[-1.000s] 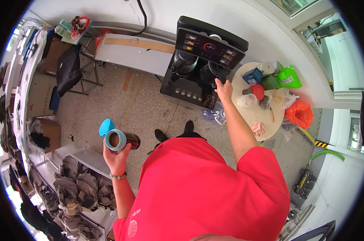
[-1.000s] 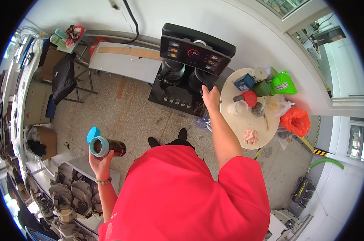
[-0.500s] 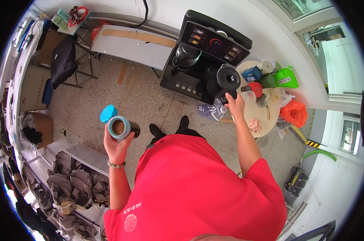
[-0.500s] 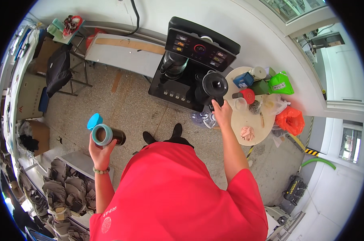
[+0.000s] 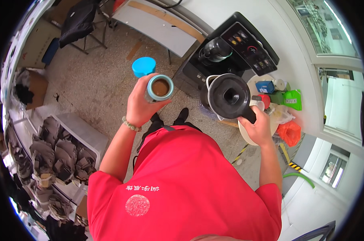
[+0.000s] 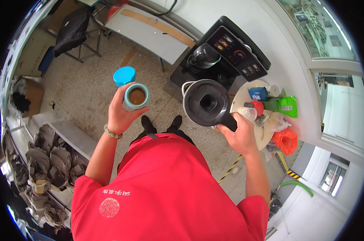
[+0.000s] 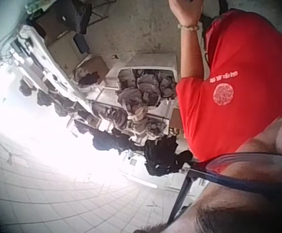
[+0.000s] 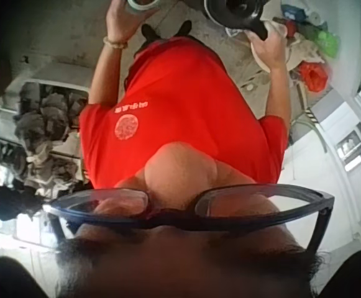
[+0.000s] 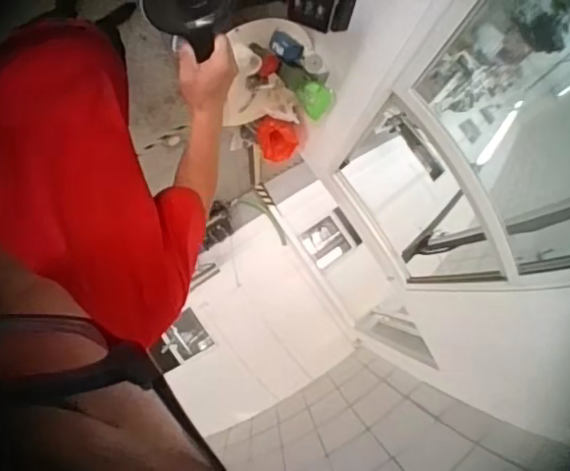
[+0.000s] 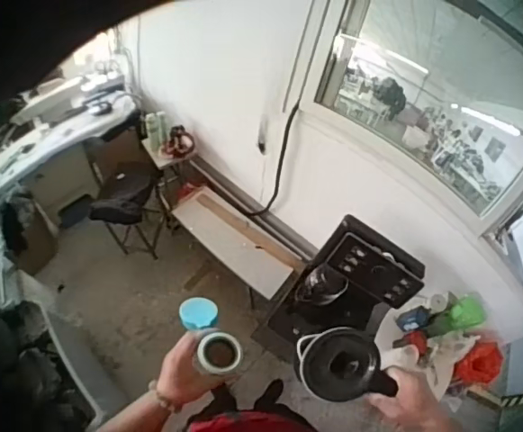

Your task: Ironing and folding a pair of green trousers on a pressing table.

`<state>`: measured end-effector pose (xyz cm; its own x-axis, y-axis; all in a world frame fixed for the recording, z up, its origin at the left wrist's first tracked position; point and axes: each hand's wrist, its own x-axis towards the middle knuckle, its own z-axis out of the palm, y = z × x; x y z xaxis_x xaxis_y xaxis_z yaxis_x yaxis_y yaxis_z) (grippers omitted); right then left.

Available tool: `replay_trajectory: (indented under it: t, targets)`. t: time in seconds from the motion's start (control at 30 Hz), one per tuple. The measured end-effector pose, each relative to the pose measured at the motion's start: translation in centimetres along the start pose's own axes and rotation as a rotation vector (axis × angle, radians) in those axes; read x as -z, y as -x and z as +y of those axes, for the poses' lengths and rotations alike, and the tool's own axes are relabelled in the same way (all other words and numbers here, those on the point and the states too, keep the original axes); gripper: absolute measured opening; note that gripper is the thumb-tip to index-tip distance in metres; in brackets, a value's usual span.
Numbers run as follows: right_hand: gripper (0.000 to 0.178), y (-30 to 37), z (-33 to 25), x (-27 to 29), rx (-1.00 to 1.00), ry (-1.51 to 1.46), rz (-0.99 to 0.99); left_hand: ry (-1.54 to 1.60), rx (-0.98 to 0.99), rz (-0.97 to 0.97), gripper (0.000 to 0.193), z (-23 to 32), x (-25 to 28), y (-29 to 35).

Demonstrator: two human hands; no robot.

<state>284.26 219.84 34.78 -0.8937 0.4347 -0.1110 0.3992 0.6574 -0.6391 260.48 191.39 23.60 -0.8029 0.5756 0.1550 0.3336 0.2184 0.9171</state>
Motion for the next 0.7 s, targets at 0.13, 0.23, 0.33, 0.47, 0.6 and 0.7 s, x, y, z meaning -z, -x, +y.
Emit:
replay_trajectory:
  t: [0.13, 0.23, 0.33, 0.47, 0.6, 0.7]
  targets:
    - [0.028, -2.4, -4.9, -0.1, 0.108, 0.079, -0.109, -0.06, -0.044, 0.051, 0.072, 0.2, 0.9, 0.0]
    - [0.03, -4.1, -7.7, -0.3, 0.145, 0.111, -0.195, -0.078, -0.026, 0.094, 0.072, -0.3, 1.7, 0.5]
    - [0.032, -5.7, -10.5, -0.5, 0.179, 0.147, -0.273, -0.106, -0.054, 0.129, 0.072, -0.9, 2.5, 1.2]
    - [0.033, -7.6, -13.5, -1.1, 0.238, 0.217, -0.356, -0.114, -0.035, 0.181, 0.072, -1.1, 3.3, 2.2]
    - [0.033, -9.1, -15.4, -1.5, 0.305, 0.301, -0.417, -0.124, -0.022, 0.239, 0.073, -1.6, 3.9, 2.9]
    - [0.032, -9.8, -17.1, -1.5, 0.304, 0.336, -0.458, -0.133, -0.022, 0.266, 0.073, -1.9, 4.0, 3.3]
